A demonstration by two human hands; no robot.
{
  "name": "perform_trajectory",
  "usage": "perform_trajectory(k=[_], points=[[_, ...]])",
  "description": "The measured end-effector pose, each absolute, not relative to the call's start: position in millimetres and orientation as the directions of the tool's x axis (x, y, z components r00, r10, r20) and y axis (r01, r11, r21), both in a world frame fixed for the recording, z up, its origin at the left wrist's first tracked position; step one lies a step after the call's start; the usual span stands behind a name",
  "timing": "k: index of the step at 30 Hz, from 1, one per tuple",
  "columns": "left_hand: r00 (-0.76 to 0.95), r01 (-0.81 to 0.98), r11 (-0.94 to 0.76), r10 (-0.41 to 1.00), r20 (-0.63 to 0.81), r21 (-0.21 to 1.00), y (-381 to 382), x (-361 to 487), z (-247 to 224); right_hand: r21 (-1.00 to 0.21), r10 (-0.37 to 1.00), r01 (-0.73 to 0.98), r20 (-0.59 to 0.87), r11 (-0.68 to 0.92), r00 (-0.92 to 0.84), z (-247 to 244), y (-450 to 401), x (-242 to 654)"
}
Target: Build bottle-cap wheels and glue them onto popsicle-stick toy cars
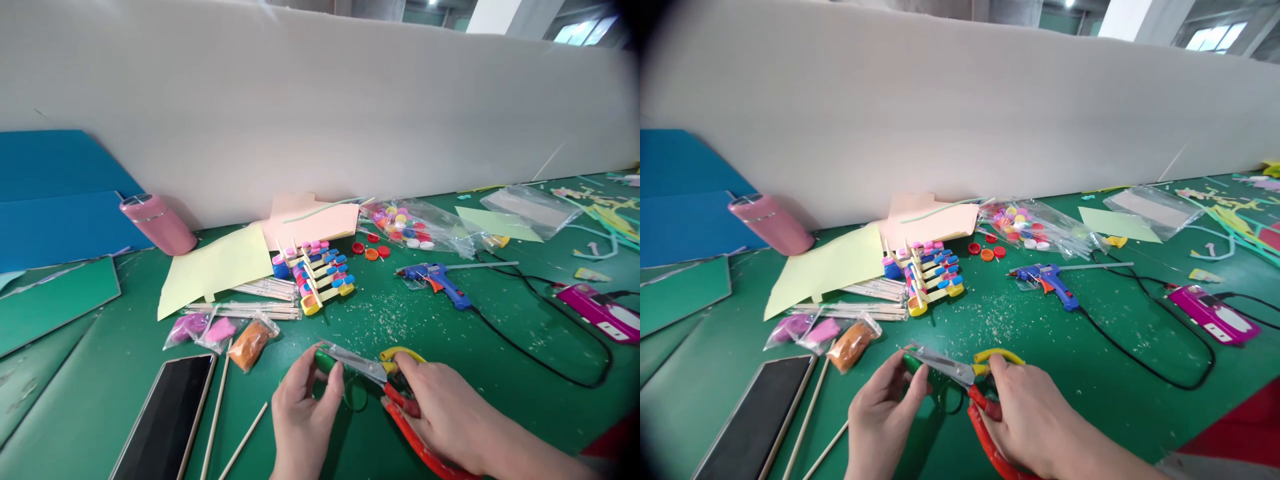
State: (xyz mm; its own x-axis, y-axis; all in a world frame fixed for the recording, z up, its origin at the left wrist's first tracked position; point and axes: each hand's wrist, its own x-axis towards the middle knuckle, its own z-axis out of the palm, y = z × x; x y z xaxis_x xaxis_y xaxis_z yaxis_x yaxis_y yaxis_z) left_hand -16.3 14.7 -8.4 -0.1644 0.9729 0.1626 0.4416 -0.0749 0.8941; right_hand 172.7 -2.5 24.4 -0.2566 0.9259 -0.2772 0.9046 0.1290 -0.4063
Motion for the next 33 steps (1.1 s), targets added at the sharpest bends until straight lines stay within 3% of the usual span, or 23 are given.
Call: perform_trajectory(k=[7,10,13,15,17,20,23,26,33], points=[[-0.114,0.470,-0.144,0.968,0.222,0.871,14,-20,-10,-0.742,0.743,0.658,-0.513,-0.132,-0.430,48,2,181],[-0.093,0.509,-0.187,0.958,0.270,0.840,14,-22,-10,-0.776,0.592,0.535,-0.614,-0.333,-0.523,51,6,185],[-0.080,0.548,-0.217,0.948,0.309,0.808,16,-23,-9,-0.736,0.498,0.488,-0.676,-0.468,-0.542,51,8,186],[-0.089,0.562,-0.228,0.939,0.332,0.795,16,-22,-7,-0.756,0.546,0.521,-0.650,-0.395,-0.529,51,7,185],[-0.115,0.559,-0.221,0.934,0.339,0.799,17,-21,-6,-0.768,0.696,0.609,-0.547,-0.197,-0.466,49,5,183],[-0.151,0.498,-0.158,0.953,0.264,0.853,16,-19,-5,-0.622,0.872,0.782,-0.360,0.040,-0.330,42,1,180],[-0.143,0.428,-0.099,0.974,0.176,0.898,15,-17,-5,-0.507,0.922,0.857,-0.279,0.097,-0.270,35,-1,177],[-0.139,0.445,-0.096,0.975,0.174,0.891,14,-17,-7,-0.472,0.936,0.875,-0.248,0.109,-0.251,31,-1,174],[-0.120,0.577,-0.227,0.927,0.356,0.784,15,-20,-11,-0.452,0.919,0.881,-0.272,0.140,-0.286,33,-2,174]])
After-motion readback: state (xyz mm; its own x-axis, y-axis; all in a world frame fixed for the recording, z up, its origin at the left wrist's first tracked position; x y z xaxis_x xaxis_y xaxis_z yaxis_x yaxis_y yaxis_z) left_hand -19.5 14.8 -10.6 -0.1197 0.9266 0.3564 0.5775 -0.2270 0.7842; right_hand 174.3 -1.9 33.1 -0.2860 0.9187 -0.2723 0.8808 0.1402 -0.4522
